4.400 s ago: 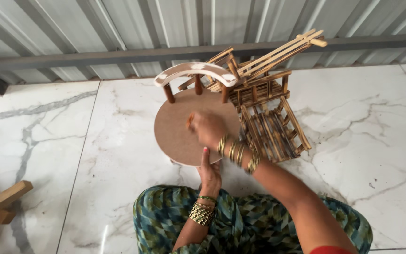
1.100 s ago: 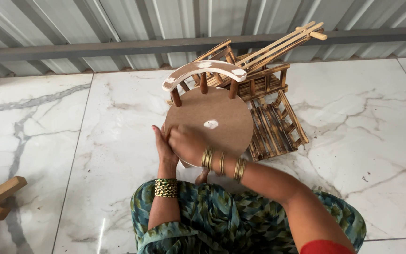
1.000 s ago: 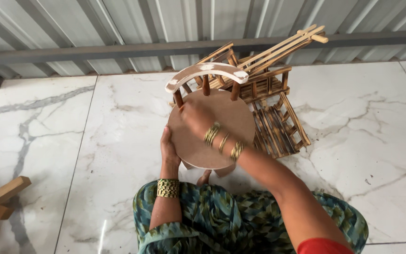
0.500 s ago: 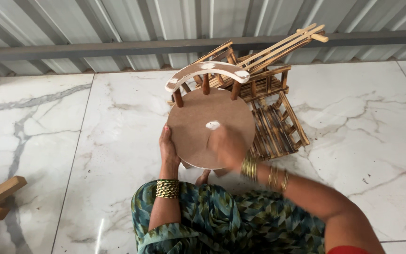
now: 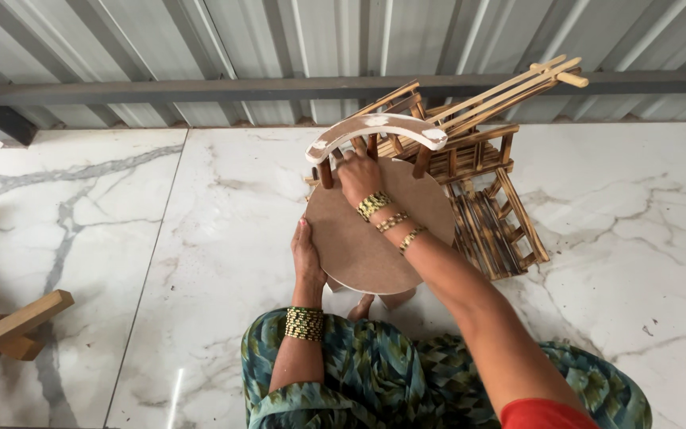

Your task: The person sits on the floor assembling and finishing small wooden furniture pieces. They rub an orange stain or polish into the slats of a miniature wooden chair using a small pad held in the hand, reposition and turn the chair to reach different sides, then wipe the round top of a small wooden stool with the pad and by hand.

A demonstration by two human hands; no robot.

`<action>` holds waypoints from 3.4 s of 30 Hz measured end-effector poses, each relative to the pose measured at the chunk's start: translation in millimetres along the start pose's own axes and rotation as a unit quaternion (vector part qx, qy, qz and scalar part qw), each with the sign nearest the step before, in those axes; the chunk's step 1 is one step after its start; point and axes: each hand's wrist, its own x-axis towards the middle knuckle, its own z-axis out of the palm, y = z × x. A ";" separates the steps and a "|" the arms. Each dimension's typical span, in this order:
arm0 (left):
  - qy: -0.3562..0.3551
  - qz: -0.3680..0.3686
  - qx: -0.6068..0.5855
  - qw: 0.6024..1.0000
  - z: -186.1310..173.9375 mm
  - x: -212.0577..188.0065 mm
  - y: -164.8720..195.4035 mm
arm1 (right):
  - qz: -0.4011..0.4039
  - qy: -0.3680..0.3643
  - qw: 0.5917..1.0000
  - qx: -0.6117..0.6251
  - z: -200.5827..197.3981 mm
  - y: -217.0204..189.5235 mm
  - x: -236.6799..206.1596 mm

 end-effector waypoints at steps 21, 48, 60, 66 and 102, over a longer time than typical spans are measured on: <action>-0.046 0.007 -0.021 0.999 -7.3 -2.0 0.6 | 0.088 -0.243 0.965 0.037 -38.4 0.0 -90.0; -0.020 0.036 0.041 0.998 -6.0 1.5 9.4 | 0.123 0.008 0.984 0.126 -52.4 128.4 -136.3; -0.011 0.062 0.090 0.994 -3.6 -1.8 7.7 | 0.236 0.132 0.900 0.341 -102.5 61.3 -210.9; -0.014 0.067 0.082 0.994 0.5 1.3 3.6 | 0.317 0.082 0.824 0.463 -49.4 148.8 -124.3; 0.084 0.132 0.363 0.919 -2.6 25.4 2.9 | 0.130 -0.011 0.991 0.043 -60.4 43.6 -122.0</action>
